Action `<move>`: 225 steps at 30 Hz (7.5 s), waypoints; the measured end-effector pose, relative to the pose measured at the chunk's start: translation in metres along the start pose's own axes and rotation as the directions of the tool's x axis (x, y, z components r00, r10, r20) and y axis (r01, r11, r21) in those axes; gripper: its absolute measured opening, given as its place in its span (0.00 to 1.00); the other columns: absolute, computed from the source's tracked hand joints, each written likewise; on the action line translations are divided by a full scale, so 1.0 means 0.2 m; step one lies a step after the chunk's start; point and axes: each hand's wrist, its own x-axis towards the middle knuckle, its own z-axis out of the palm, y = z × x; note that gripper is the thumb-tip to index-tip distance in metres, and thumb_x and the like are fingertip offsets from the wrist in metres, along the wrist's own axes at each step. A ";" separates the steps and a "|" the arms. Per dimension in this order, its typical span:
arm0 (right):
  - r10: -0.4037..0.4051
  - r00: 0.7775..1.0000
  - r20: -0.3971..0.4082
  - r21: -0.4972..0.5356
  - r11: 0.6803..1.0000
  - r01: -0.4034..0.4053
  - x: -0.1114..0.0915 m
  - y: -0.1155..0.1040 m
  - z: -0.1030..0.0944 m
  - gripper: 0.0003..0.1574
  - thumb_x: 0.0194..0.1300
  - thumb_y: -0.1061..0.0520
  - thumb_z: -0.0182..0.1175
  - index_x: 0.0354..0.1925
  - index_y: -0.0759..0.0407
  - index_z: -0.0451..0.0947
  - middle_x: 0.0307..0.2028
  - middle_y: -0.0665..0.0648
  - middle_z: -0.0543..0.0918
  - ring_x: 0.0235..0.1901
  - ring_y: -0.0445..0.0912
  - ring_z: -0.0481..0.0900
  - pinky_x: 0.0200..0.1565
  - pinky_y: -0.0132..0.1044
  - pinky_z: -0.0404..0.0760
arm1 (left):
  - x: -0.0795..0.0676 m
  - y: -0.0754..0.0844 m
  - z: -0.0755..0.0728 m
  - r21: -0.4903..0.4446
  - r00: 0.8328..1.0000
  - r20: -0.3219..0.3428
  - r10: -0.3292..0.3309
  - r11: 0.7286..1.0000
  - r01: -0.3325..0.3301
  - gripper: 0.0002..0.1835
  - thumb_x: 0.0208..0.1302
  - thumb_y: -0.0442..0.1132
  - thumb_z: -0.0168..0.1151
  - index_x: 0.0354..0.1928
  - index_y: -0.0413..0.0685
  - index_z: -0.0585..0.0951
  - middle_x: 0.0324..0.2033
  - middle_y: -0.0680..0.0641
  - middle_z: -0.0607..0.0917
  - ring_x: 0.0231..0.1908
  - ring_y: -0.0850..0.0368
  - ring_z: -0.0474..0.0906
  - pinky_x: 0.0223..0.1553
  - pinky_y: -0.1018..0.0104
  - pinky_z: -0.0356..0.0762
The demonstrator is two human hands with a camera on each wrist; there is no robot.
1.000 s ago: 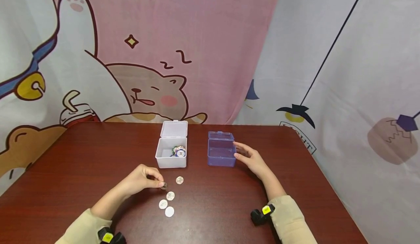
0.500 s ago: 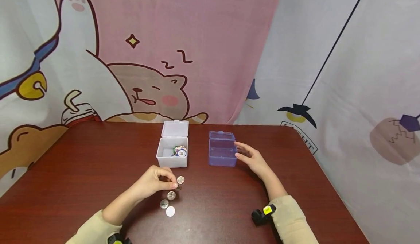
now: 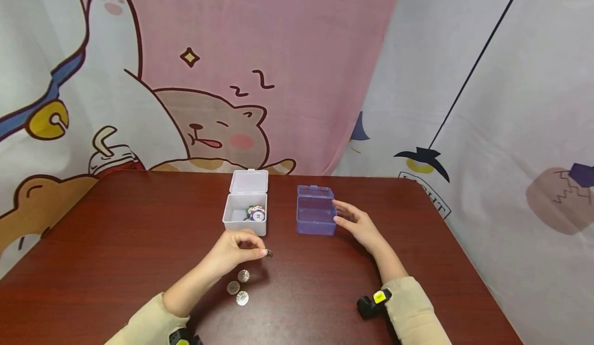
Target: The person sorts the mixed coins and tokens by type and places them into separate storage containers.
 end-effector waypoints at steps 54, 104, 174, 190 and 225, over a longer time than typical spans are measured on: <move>0.013 1.000 -0.010 0.028 1.000 -0.012 0.00 0.00 0.01 0.30 0.69 0.60 0.57 0.68 0.59 0.66 0.61 0.66 0.72 0.60 0.59 0.68 0.50 0.28 0.73 | 0.56 -0.02 0.46 -0.248 0.859 -0.494 -0.136 0.969 0.011 0.05 0.49 0.31 0.73 0.28 0.36 0.86 0.23 0.50 0.84 0.28 0.63 0.74 0.31 0.69 0.70; 0.012 1.000 -0.002 0.049 0.999 -0.012 0.01 0.00 0.00 0.30 0.69 0.60 0.58 0.67 0.59 0.66 0.61 0.65 0.72 0.62 0.58 0.67 0.50 0.28 0.72 | 0.55 -0.02 0.47 -0.006 0.853 -0.522 -0.024 1.000 0.025 0.09 0.46 0.37 0.77 0.32 0.44 0.89 0.22 0.51 0.77 0.25 0.65 0.67 0.27 0.70 0.65; 0.014 1.000 0.003 0.043 0.999 -0.015 0.00 0.00 0.01 0.31 0.69 0.61 0.57 0.68 0.60 0.64 0.62 0.65 0.71 0.61 0.60 0.68 0.50 0.28 0.72 | -0.01 -0.22 -0.10 0.329 0.999 -0.016 0.037 0.944 -0.030 0.13 0.50 0.37 0.73 0.39 0.42 0.87 0.23 0.57 0.76 0.24 0.63 0.69 0.26 0.69 0.68; 0.017 1.000 -0.010 0.025 1.000 -0.017 0.00 0.00 0.01 0.31 0.68 0.58 0.58 0.68 0.59 0.66 0.62 0.64 0.72 0.61 0.58 0.68 0.50 0.28 0.72 | 0.01 -0.23 -0.08 0.506 0.995 -0.039 0.088 0.861 -0.056 0.15 0.42 0.39 0.77 0.36 0.47 0.88 0.21 0.56 0.75 0.26 0.60 0.71 0.32 0.65 0.67; 0.027 1.000 -0.009 -0.004 1.000 -0.027 -0.01 -0.01 0.01 0.30 0.69 0.58 0.58 0.68 0.56 0.66 0.62 0.64 0.72 0.60 0.57 0.69 0.50 0.28 0.72 | 0.01 -0.21 -0.08 0.558 1.000 -0.007 0.030 0.829 -0.021 0.10 0.41 0.38 0.78 0.25 0.51 0.84 0.21 0.58 0.72 0.26 0.64 0.68 0.34 0.64 0.62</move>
